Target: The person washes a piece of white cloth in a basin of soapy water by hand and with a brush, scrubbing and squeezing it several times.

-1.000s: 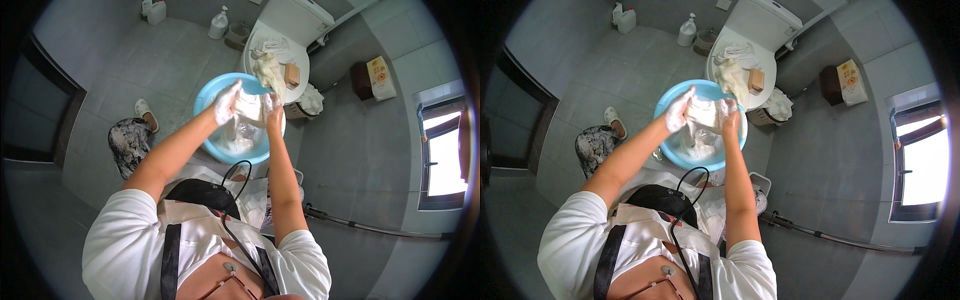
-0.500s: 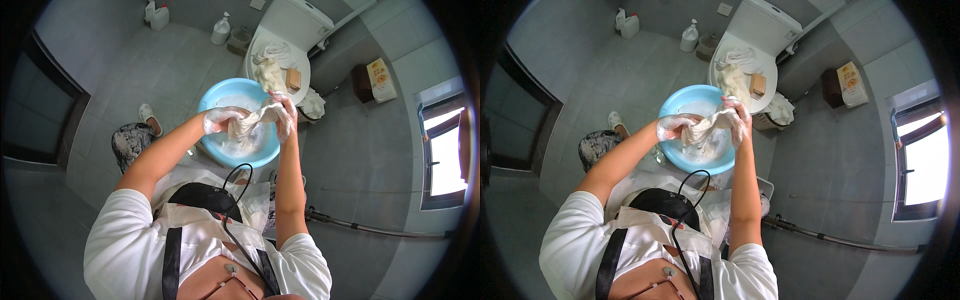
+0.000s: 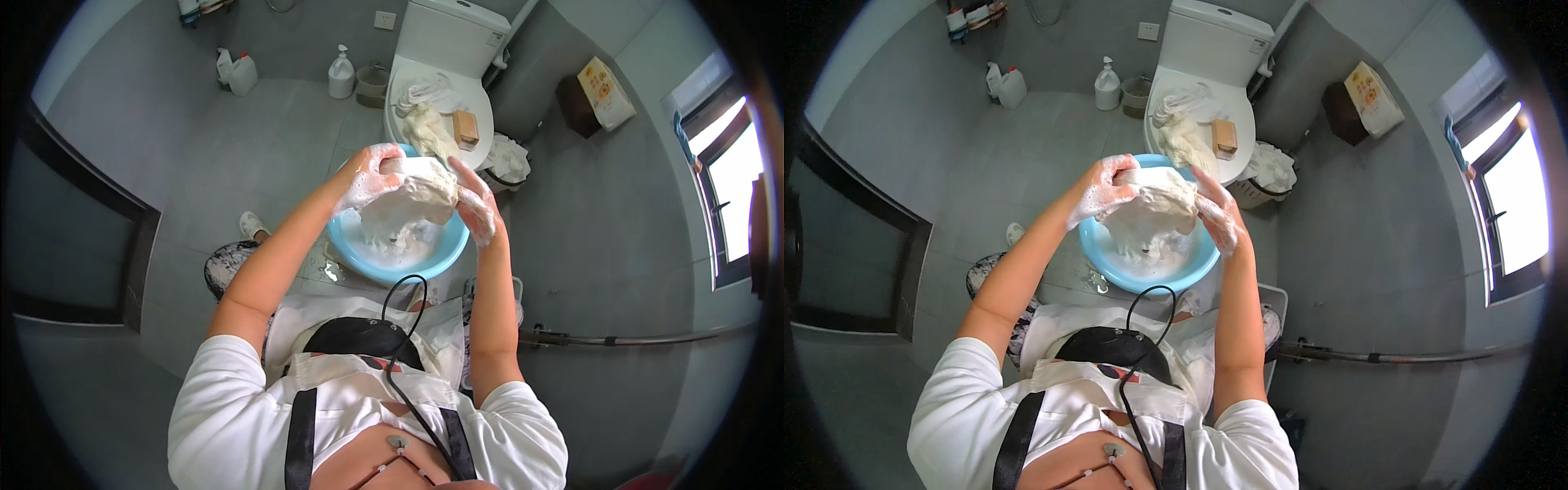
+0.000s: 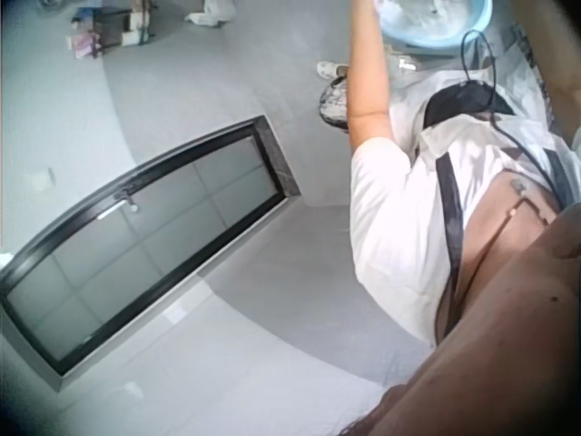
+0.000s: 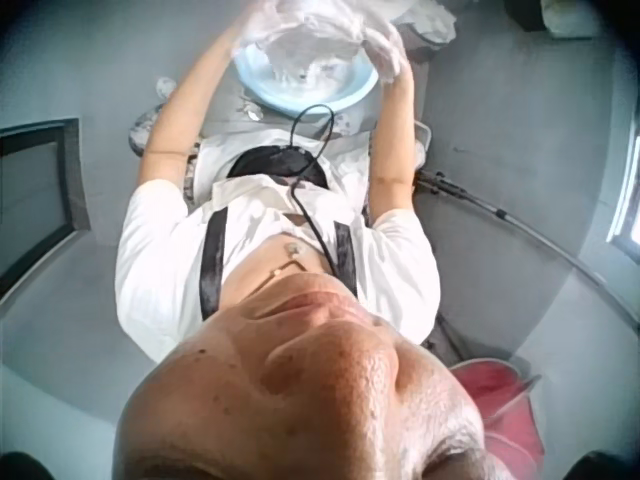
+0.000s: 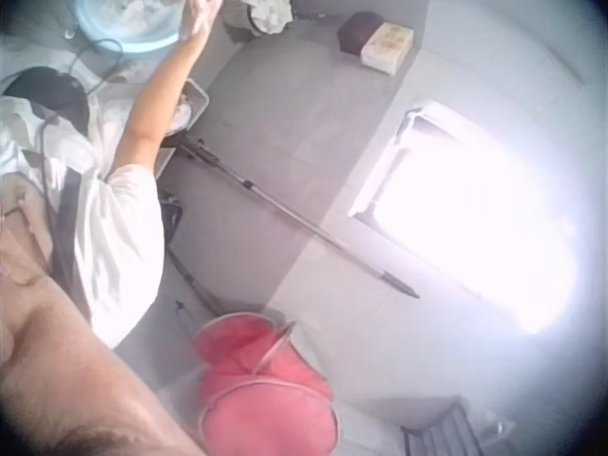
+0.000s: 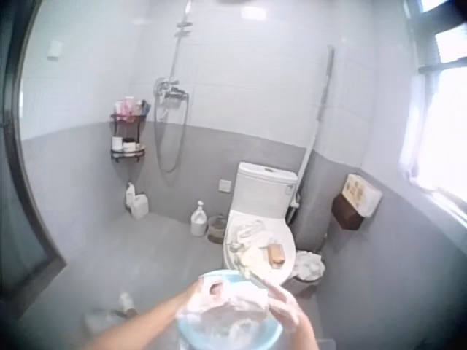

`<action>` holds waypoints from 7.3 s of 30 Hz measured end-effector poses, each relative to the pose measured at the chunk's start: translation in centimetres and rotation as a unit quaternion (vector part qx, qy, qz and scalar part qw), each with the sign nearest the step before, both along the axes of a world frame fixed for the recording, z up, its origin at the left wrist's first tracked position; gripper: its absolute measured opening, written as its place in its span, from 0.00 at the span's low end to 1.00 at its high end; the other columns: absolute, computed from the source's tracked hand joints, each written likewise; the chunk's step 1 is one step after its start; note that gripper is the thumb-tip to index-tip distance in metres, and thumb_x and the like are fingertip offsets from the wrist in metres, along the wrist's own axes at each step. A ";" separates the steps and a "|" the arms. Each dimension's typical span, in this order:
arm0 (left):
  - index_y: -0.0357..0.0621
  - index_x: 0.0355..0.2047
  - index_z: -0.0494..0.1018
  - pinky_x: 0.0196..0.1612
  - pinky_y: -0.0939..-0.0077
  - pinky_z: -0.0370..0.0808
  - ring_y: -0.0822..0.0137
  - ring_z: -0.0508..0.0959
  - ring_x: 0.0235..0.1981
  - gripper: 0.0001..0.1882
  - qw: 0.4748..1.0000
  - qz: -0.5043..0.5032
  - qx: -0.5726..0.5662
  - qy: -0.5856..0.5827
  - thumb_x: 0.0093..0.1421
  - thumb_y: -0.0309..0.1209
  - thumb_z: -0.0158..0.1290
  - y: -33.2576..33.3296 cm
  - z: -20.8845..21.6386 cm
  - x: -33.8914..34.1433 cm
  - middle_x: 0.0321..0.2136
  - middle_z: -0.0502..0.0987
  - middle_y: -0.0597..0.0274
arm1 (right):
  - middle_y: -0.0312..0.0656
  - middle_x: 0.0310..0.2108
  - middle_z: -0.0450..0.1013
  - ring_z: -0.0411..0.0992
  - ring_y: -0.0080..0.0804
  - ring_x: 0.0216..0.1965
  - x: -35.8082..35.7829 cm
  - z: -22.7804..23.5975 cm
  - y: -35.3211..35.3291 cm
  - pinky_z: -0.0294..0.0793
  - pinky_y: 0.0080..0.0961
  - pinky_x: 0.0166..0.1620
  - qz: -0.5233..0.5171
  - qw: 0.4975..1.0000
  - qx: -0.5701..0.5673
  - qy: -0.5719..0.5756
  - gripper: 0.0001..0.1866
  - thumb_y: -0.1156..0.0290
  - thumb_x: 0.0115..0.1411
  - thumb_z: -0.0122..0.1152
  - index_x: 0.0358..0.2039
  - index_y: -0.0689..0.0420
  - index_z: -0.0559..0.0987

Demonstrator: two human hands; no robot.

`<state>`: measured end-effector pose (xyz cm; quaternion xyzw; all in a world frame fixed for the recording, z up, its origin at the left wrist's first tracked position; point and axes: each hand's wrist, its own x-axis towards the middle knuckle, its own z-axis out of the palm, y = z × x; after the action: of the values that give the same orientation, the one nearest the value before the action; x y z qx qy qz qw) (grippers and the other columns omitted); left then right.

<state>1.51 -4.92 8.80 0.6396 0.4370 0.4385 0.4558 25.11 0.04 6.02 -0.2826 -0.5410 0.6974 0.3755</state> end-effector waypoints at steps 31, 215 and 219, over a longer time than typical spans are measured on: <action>0.44 0.39 0.67 0.46 0.76 0.67 0.70 0.71 0.41 0.10 0.858 0.071 -0.110 -0.497 0.59 0.32 0.43 1.6 -6.4 5.3 0.38 0.72 0.64 | 0.42 0.51 0.61 0.61 0.34 0.49 -2.9 -0.9 1.7 0.63 0.28 0.45 -0.271 0.953 -0.097 -0.090 0.22 0.61 0.58 0.43 0.53 0.52 0.61; 0.41 0.27 0.71 0.48 0.73 0.61 0.65 0.65 0.46 0.10 0.989 0.142 0.043 0.006 0.45 0.15 0.45 3.8 -12.9 -1.6 0.34 0.70 0.60 | 0.40 0.34 0.71 0.69 0.30 0.37 -0.2 -8.6 5.7 0.65 0.22 0.42 -0.158 0.843 0.419 -0.298 0.11 0.77 0.50 0.52 0.36 0.55 0.74; 0.39 0.28 0.72 0.52 0.72 0.59 0.64 0.56 0.55 0.08 0.991 0.091 -0.053 -0.083 0.50 0.18 0.43 3.0 -12.0 -1.2 0.45 0.65 0.55 | 0.37 0.32 0.70 0.67 0.26 0.34 -0.6 -7.1 4.2 0.64 0.18 0.39 -0.129 0.943 0.195 -0.235 0.12 0.78 0.52 0.50 0.38 0.53 0.74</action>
<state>0.31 -1.95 -3.25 0.5328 0.4768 0.5062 0.4821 24.52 4.19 -1.11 -0.4273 -0.6983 0.4373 0.3722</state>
